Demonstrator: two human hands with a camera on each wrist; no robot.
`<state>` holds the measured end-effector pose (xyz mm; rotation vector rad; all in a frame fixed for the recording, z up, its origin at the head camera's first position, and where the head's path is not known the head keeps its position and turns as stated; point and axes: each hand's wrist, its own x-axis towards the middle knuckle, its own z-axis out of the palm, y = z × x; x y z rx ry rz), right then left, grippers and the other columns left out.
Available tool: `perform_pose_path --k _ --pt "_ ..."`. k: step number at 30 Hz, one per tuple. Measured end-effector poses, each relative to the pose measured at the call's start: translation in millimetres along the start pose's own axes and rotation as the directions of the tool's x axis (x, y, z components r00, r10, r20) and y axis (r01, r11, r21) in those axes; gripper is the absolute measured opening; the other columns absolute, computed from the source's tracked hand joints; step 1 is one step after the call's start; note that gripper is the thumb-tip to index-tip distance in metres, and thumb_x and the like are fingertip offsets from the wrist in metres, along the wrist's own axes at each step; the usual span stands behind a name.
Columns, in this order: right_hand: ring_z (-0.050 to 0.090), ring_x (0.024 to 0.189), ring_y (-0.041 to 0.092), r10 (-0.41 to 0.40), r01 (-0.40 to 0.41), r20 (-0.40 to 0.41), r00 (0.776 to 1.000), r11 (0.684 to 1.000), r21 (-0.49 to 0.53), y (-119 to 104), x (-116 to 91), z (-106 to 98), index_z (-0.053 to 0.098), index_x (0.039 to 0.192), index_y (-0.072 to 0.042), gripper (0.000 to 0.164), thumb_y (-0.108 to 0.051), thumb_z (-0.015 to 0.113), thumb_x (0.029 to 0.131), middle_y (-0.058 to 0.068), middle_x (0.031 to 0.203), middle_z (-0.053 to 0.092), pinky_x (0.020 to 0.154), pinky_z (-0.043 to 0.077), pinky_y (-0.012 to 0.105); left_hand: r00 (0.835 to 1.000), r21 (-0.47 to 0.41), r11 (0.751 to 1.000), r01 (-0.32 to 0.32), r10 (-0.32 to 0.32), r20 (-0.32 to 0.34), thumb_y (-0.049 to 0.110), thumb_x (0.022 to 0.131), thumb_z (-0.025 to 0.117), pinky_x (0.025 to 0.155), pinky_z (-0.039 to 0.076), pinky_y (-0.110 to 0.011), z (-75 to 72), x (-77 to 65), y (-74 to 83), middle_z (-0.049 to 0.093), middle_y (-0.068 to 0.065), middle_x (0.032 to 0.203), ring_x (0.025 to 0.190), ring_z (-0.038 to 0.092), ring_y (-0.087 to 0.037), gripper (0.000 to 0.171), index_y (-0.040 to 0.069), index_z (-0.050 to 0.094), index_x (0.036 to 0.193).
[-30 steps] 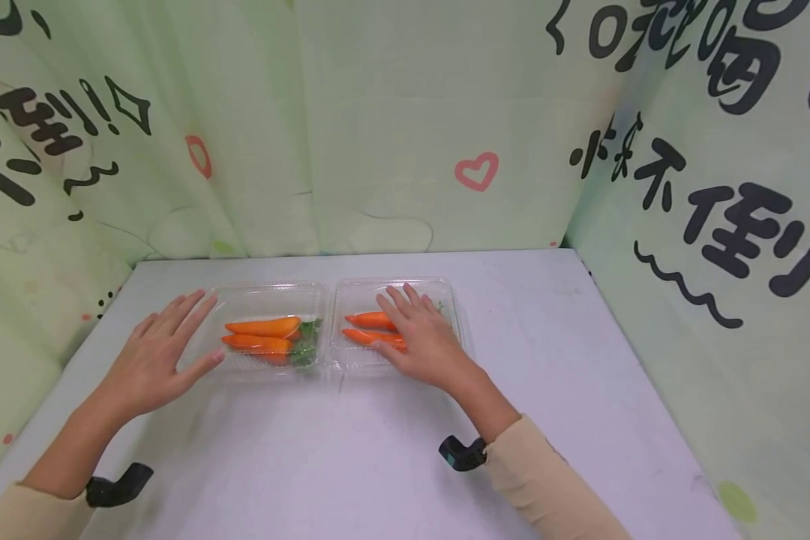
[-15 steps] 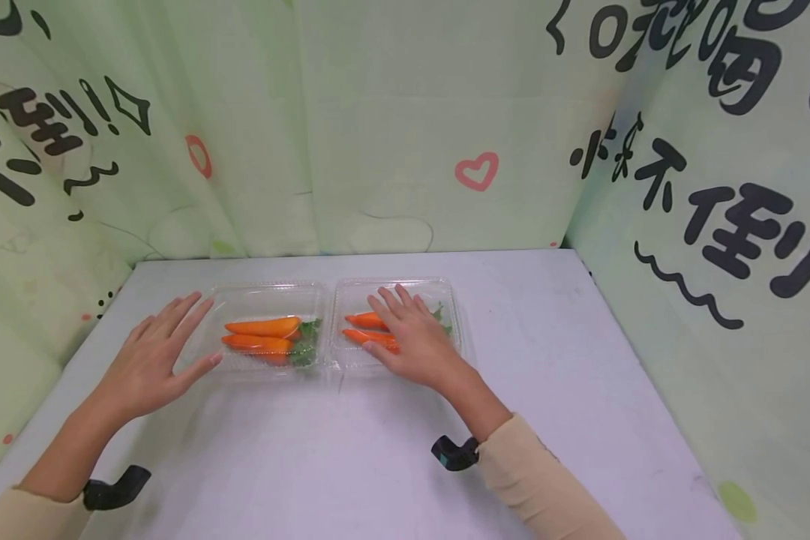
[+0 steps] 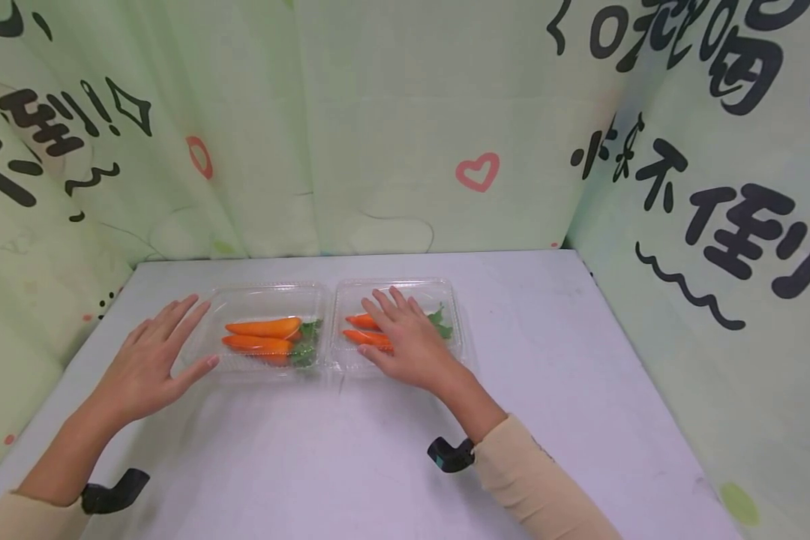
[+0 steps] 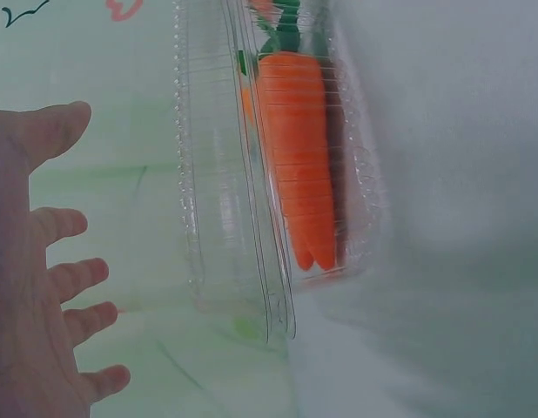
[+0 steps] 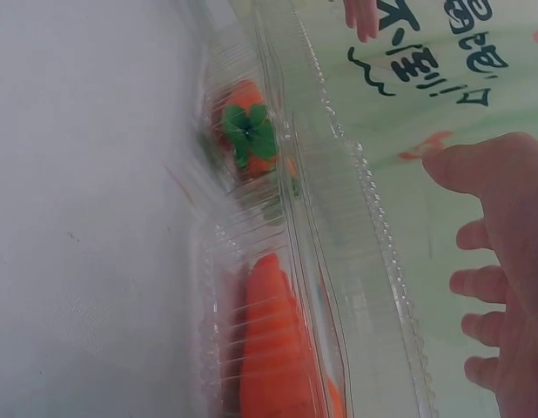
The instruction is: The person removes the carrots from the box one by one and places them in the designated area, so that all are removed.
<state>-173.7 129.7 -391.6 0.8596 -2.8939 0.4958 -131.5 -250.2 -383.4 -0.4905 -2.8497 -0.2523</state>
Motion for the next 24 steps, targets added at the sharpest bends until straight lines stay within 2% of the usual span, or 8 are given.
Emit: perform_pose_path --k 11,17,24 --pt "0.02 0.15 0.032 -0.047 0.047 -0.012 0.999 0.999 -0.012 -6.7 4.9 2.2 0.031 0.152 -0.017 0.07 -0.046 0.055 0.094 0.008 0.159 0.03 0.123 0.018 0.051 1.0 -0.017 1.0 0.015 -0.015 0.004 0.042 0.087 0.065 0.108 0.025 -0.071 0.7 -0.3 1.3 0.026 -0.016 0.158 0.141 0.026 -0.041 0.084 0.018 0.022 0.155" --pt "0.019 0.15 0.031 -0.037 0.037 -0.004 0.999 0.999 -0.009 -8.4 5.1 2.5 0.03 0.153 -0.018 0.071 -0.046 0.057 0.093 0.007 0.16 0.029 0.123 0.018 0.05 1.0 -0.028 0.999 0.015 -0.015 0.0 0.044 0.088 0.063 0.108 0.026 -0.071 2.9 -0.1 0.8 0.027 -0.017 0.158 0.141 0.027 -0.042 0.084 0.018 0.021 0.155" --pt "0.018 0.15 0.031 -0.033 0.033 -0.003 0.999 0.999 0.017 -12.6 7.7 5.0 0.031 0.153 -0.018 0.071 -0.045 0.058 0.093 0.007 0.16 0.028 0.122 0.019 0.051 0.998 -0.029 0.998 0.054 -0.053 0.013 0.039 0.088 0.064 0.108 0.025 -0.071 4.4 -0.8 1.6 0.025 -0.017 0.158 0.141 0.025 -0.043 0.082 0.019 0.021 0.155"
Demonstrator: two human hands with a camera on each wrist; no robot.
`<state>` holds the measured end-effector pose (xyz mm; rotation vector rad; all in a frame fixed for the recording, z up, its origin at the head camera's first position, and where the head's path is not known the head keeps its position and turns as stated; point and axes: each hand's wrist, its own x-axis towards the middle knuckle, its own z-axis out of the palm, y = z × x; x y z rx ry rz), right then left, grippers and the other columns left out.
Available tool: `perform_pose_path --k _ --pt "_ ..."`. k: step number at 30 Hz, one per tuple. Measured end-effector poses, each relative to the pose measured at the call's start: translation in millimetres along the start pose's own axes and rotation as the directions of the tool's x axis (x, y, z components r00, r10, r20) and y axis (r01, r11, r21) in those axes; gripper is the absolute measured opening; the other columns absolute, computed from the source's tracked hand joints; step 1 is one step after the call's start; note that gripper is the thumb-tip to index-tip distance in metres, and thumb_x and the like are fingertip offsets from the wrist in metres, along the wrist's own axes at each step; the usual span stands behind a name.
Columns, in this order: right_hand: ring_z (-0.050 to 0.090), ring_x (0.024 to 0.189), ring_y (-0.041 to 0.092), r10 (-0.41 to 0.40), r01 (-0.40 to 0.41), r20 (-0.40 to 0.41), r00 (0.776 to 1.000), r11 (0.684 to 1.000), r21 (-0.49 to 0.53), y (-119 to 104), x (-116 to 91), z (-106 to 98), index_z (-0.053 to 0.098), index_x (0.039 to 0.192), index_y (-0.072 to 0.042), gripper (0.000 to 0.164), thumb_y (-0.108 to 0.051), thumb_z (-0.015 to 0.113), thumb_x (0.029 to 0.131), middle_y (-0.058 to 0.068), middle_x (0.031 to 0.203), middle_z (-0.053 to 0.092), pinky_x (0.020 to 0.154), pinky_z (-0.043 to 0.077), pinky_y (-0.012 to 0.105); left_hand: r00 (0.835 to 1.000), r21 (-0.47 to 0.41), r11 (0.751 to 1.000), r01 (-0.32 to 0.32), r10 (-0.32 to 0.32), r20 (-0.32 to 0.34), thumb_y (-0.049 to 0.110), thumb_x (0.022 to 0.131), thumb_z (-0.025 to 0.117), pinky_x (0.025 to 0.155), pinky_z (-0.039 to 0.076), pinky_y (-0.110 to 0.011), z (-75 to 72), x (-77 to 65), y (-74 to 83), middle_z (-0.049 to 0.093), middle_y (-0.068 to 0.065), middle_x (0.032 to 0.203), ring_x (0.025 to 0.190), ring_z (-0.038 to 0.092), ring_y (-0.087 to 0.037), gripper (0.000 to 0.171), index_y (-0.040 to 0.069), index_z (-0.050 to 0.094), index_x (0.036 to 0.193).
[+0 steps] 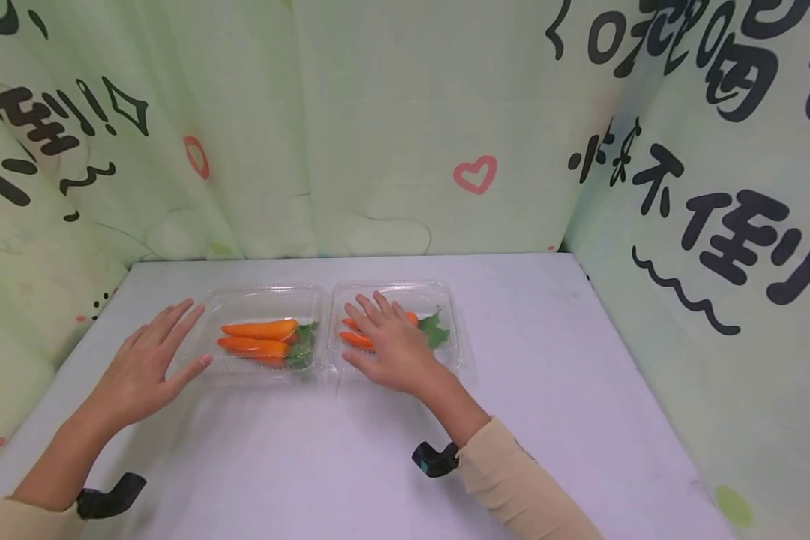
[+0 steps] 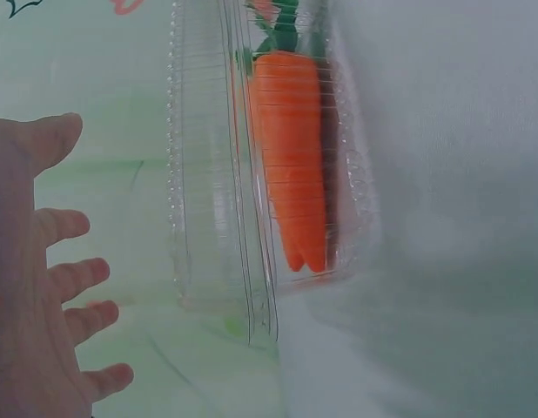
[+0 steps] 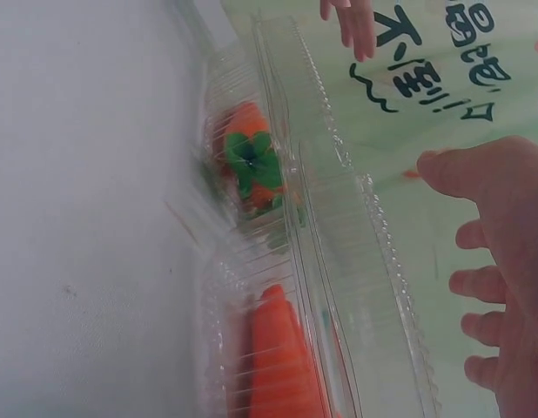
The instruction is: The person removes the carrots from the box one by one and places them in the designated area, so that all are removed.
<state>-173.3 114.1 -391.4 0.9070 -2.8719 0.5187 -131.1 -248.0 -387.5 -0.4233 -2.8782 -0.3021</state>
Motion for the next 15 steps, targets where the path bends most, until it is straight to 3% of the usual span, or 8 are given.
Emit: perform_pose_path --k 15 --pt "0.019 0.15 0.029 -0.027 0.027 -0.006 1.0 0.999 0.027 -4.5 5.8 3.6 0.033 0.152 -0.018 0.069 -0.044 0.059 0.093 0.005 0.159 0.03 0.123 0.02 0.047 1.0 -0.043 0.999 0.015 -0.015 -0.001 0.04 0.092 0.06 0.107 0.027 -0.07 2.8 -5.4 -4.9 0.027 -0.018 0.157 0.139 0.029 -0.042 0.078 0.016 0.021 0.155"
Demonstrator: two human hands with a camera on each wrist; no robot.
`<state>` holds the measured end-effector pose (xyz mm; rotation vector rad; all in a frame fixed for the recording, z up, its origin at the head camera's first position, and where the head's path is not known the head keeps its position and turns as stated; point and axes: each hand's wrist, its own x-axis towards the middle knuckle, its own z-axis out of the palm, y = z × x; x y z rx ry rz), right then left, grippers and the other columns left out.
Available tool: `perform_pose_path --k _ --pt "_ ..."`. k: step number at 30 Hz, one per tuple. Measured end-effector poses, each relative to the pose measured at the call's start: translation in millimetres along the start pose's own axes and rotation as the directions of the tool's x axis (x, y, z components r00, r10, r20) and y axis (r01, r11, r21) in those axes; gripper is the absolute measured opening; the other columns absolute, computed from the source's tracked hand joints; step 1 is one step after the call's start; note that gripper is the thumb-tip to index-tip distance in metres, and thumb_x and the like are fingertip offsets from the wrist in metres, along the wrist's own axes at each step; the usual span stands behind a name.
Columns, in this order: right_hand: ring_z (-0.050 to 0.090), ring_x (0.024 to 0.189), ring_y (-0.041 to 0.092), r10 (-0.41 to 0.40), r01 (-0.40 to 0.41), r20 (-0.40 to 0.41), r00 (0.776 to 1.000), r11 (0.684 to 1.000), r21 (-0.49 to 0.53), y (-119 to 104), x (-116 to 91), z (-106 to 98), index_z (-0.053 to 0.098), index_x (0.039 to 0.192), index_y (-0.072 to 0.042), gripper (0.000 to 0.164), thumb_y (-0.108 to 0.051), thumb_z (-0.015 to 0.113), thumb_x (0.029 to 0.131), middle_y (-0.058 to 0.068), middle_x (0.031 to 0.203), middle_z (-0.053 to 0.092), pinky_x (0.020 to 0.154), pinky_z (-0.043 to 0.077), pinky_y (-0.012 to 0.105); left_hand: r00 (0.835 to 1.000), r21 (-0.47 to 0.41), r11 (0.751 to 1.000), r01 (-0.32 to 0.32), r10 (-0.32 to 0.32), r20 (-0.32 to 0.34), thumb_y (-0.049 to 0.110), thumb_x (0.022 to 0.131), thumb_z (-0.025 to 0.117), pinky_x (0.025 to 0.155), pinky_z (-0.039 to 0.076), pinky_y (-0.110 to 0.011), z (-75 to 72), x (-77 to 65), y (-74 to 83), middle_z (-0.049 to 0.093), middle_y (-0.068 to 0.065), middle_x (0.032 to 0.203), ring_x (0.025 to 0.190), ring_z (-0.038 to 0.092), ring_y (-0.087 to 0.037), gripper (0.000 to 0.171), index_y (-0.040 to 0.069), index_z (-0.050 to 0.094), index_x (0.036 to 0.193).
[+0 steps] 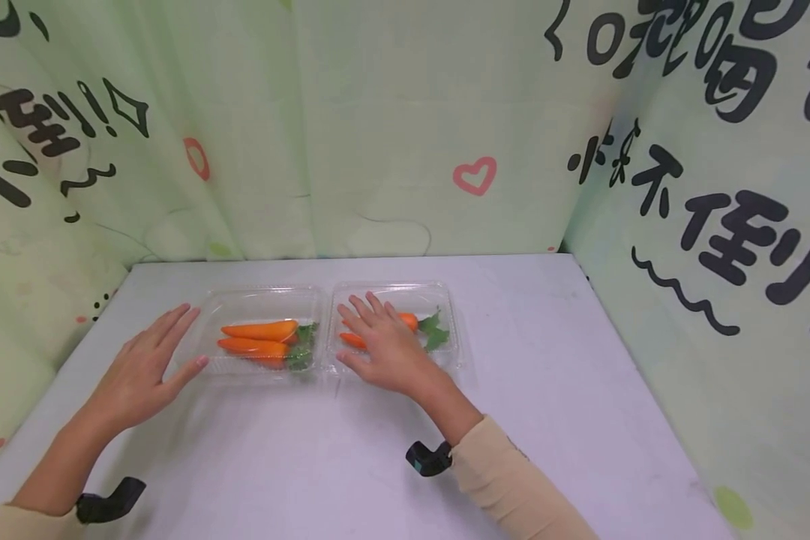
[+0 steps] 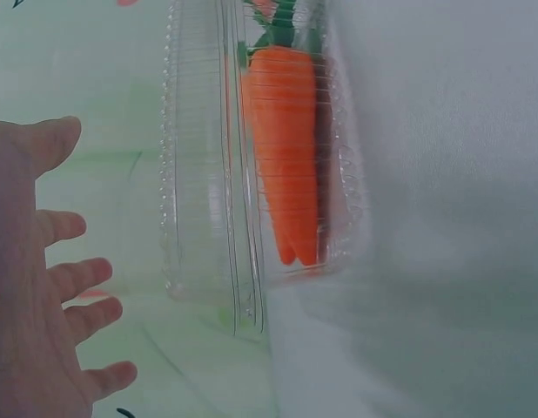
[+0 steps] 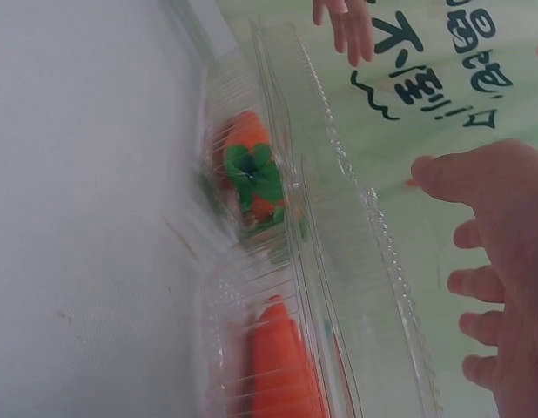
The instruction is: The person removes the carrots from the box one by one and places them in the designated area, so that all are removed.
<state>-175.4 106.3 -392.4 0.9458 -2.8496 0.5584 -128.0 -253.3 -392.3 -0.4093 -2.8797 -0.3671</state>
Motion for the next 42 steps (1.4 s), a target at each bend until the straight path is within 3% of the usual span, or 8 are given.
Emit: perform_pose_path --k 21,27,42 --pt "0.019 0.151 0.029 -0.018 0.018 0.016 1.0 1.0 0.024 -5.5 3.6 0.2 0.033 0.152 -0.019 0.068 -0.043 0.059 0.093 0.005 0.159 0.029 0.123 0.019 0.047 1.0 -0.044 0.999 0.012 -0.013 -0.021 0.04 0.093 0.059 0.105 0.031 -0.07 -0.4 -4.9 -2.8 0.034 -0.022 0.152 0.136 0.032 -0.044 0.075 0.015 0.024 0.154" --pt "0.021 0.15 0.029 -0.021 0.021 0.016 1.0 1.0 0.012 -8.3 4.7 1.7 0.034 0.151 -0.019 0.068 -0.044 0.059 0.093 0.005 0.159 0.03 0.123 0.019 0.047 0.999 -0.052 0.998 0.03 -0.031 -0.024 0.04 0.093 0.059 0.099 0.036 -0.073 0.1 -6.8 -4.4 0.032 -0.022 0.152 0.134 0.034 -0.044 0.074 0.014 0.024 0.154" --pt "0.032 0.146 0.024 -0.054 0.056 -0.024 0.998 0.997 0.051 -14.2 10.0 7.4 0.044 0.146 -0.016 0.061 -0.04 0.063 0.092 0.004 0.153 0.041 0.116 0.036 0.045 0.995 -0.122 0.987 0.102 -0.1 0.02 0.044 0.09 0.064 0.095 0.04 -0.072 -0.7 -9.5 -6.1 0.029 -0.022 0.154 0.133 0.035 -0.046 0.083 0.014 0.021 0.155"
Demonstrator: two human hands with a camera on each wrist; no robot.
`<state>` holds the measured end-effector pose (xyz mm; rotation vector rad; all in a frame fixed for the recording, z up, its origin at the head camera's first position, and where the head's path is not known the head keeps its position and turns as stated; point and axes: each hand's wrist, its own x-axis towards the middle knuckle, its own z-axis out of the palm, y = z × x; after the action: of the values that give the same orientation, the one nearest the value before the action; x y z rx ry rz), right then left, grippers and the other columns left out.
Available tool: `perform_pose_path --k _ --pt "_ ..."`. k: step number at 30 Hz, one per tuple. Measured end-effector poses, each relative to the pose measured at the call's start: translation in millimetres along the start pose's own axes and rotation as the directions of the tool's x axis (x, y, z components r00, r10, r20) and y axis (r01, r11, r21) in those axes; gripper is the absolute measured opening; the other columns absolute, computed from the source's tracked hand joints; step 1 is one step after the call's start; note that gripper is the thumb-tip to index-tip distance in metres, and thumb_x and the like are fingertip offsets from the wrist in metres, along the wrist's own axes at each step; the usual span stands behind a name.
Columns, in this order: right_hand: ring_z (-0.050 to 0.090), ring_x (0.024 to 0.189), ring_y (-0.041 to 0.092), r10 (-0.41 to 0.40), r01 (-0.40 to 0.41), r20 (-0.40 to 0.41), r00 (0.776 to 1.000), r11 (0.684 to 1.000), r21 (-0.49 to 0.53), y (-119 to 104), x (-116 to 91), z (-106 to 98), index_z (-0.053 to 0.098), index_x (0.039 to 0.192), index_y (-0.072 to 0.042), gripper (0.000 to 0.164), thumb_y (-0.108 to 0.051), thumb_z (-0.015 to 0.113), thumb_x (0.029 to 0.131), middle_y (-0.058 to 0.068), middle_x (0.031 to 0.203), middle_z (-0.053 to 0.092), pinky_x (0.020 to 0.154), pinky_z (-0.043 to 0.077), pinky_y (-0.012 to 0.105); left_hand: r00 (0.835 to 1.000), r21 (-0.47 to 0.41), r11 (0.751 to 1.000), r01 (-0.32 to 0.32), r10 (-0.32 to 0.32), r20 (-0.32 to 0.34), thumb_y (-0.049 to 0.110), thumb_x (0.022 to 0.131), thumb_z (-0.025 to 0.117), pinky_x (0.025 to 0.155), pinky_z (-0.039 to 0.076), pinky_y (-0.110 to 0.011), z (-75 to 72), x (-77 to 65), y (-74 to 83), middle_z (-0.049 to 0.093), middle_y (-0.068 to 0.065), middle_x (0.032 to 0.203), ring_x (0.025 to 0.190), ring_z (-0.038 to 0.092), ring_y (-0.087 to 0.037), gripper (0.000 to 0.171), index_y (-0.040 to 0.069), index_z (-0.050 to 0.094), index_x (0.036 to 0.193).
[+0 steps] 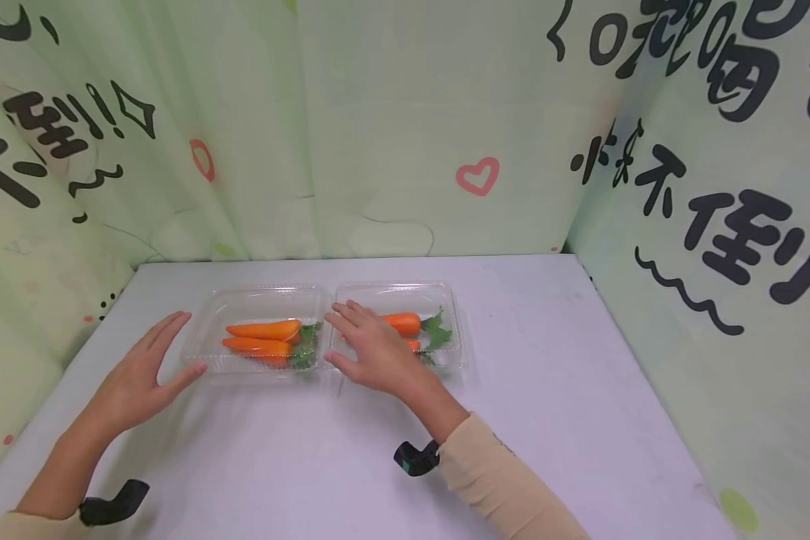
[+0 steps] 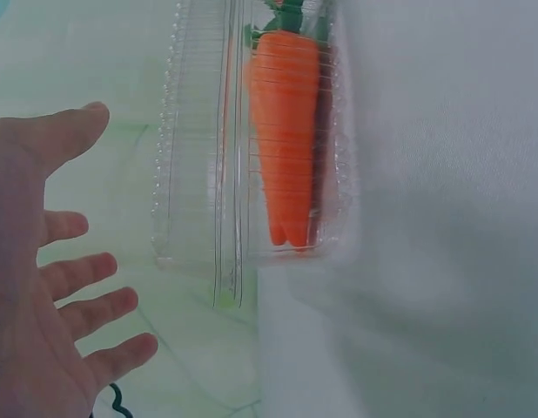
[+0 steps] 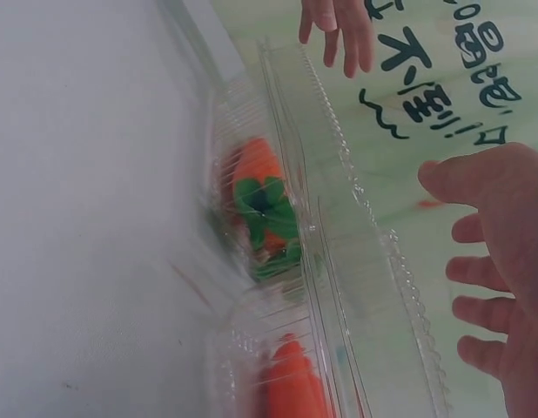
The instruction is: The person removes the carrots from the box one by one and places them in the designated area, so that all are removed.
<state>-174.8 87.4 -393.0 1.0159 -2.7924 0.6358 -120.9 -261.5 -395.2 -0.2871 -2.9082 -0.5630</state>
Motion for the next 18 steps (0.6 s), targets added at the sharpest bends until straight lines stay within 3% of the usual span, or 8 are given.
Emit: perform_pose_path --k 18 --pt "0.033 0.145 0.026 -0.023 0.023 0.016 1.0 1.0 0.014 -5.9 5.7 6.6 0.045 0.145 -0.015 0.06 -0.039 0.061 0.093 0.005 0.152 0.043 0.118 0.032 0.045 1.0 -0.074 0.997 0.007 -0.007 0.003 0.04 0.085 0.071 0.098 0.038 -0.071 7.8 -0.3 -6.4 0.029 -0.022 0.153 0.133 0.035 -0.045 0.089 0.01 0.022 0.153"
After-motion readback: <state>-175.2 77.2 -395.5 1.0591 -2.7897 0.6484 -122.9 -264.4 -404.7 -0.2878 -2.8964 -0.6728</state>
